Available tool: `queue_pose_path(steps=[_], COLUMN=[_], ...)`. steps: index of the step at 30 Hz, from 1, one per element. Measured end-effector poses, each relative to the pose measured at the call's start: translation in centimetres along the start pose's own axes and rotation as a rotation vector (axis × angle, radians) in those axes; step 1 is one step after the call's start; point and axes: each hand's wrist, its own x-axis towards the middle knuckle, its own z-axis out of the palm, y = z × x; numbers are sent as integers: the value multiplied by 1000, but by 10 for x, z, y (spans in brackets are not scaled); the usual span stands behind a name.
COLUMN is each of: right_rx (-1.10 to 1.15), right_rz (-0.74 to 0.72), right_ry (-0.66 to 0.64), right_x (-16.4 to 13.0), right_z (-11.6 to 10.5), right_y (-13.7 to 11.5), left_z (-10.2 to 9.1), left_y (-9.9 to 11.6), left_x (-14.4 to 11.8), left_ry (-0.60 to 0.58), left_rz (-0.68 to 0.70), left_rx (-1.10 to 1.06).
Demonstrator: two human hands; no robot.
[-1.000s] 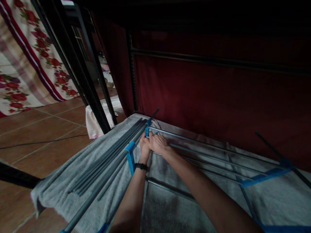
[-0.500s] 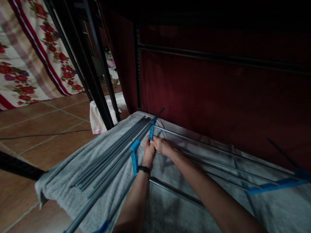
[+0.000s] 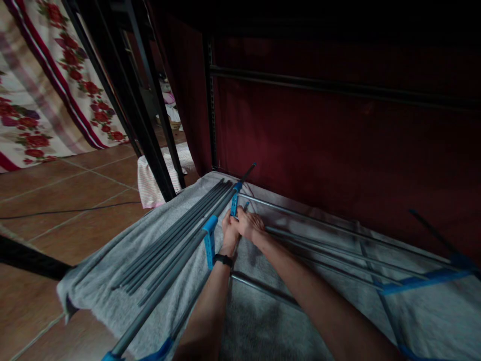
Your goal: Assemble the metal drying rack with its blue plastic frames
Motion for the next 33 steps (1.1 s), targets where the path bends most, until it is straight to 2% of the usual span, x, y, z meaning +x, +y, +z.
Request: queue_pose_path(steps=[7,11,16,26,33], right_rx=[-63,-53,-36,56,99], right_rz=[-70,-116,-170,-218,-278], right_ry=[63,40,5,-80,-86], right_x=[-4,-3,-2,-6,-2], right_z=[-1,-2,-6,-21,-21], right_y=[3,8,13,16,23], left_z=[3,5,4,2,3], left_y=[9,15,21,11,15], left_x=[-4,-4,-7,-5,-9], left_ry=[-17,-13,-43,-49,-69], left_rz=[3,-37,-1,59,56], left_rx=[13,6,59,117,90])
